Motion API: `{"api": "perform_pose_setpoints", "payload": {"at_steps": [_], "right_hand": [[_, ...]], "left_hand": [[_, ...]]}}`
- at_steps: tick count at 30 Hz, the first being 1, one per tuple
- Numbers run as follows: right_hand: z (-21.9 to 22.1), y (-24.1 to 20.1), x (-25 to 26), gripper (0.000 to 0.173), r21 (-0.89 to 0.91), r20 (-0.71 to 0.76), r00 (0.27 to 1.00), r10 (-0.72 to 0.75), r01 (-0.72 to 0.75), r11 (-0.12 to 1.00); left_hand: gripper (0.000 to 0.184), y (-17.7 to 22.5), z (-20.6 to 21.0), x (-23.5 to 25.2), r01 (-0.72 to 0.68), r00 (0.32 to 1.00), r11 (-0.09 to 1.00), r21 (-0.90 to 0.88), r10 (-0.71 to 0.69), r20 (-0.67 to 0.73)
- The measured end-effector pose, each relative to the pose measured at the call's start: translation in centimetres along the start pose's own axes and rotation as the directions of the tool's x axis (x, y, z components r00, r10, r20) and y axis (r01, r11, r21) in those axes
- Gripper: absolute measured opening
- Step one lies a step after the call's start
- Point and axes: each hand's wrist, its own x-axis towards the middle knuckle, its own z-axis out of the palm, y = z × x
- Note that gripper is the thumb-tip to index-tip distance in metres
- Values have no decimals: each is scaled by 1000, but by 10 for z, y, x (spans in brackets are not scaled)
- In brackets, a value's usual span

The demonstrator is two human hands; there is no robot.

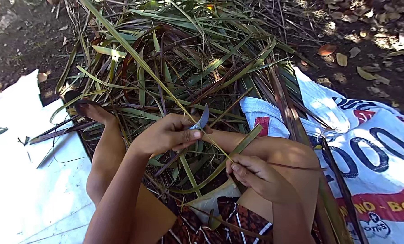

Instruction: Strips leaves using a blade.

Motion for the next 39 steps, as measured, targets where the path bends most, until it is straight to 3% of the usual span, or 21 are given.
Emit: {"api": "perform_pose_setpoints", "payload": {"at_steps": [3,6,8,11,14,18,20,23,26,30,33,39], "right_hand": [[-6,3,-5,25,29,58,998,-6,5,1000],[-11,5,-7,24,246,211,977,33,-85,966],[-12,10,-5,25,390,310,950,37,-163,906],[-9,17,0,26,603,408,913,-21,-252,757],[-8,24,4,26,677,422,905,-51,-278,682],[-16,22,0,24,530,382,924,-20,-202,824],[-19,20,-2,23,447,367,930,6,-182,876],[-12,15,-1,21,296,270,960,74,-157,942],[-4,8,-2,23,65,58,992,112,-116,991],[0,3,-3,23,-109,-87,996,28,-38,993],[3,0,-1,24,-93,-95,995,5,-14,996],[6,-1,-1,23,179,24,998,51,-54,982]], "left_hand": [[17,8,-3,-5,-44,990,999,16,46,-132],[19,17,-17,-13,-125,962,992,25,128,-243],[18,18,-13,-13,-104,954,995,4,101,-283],[19,3,5,-5,36,993,999,35,-32,-112],[20,-4,20,9,99,993,992,77,-104,51],[22,16,-2,-5,23,966,997,76,-2,-259],[23,23,-17,-13,-14,937,998,61,35,-347],[24,11,-7,-12,72,981,995,74,-57,-187],[20,-4,19,5,191,980,970,151,-197,28],[19,-8,15,8,143,990,986,88,-144,8],[27,-2,13,4,156,987,987,46,-154,-49],[27,-2,12,3,99,993,994,35,-96,-65]]}}
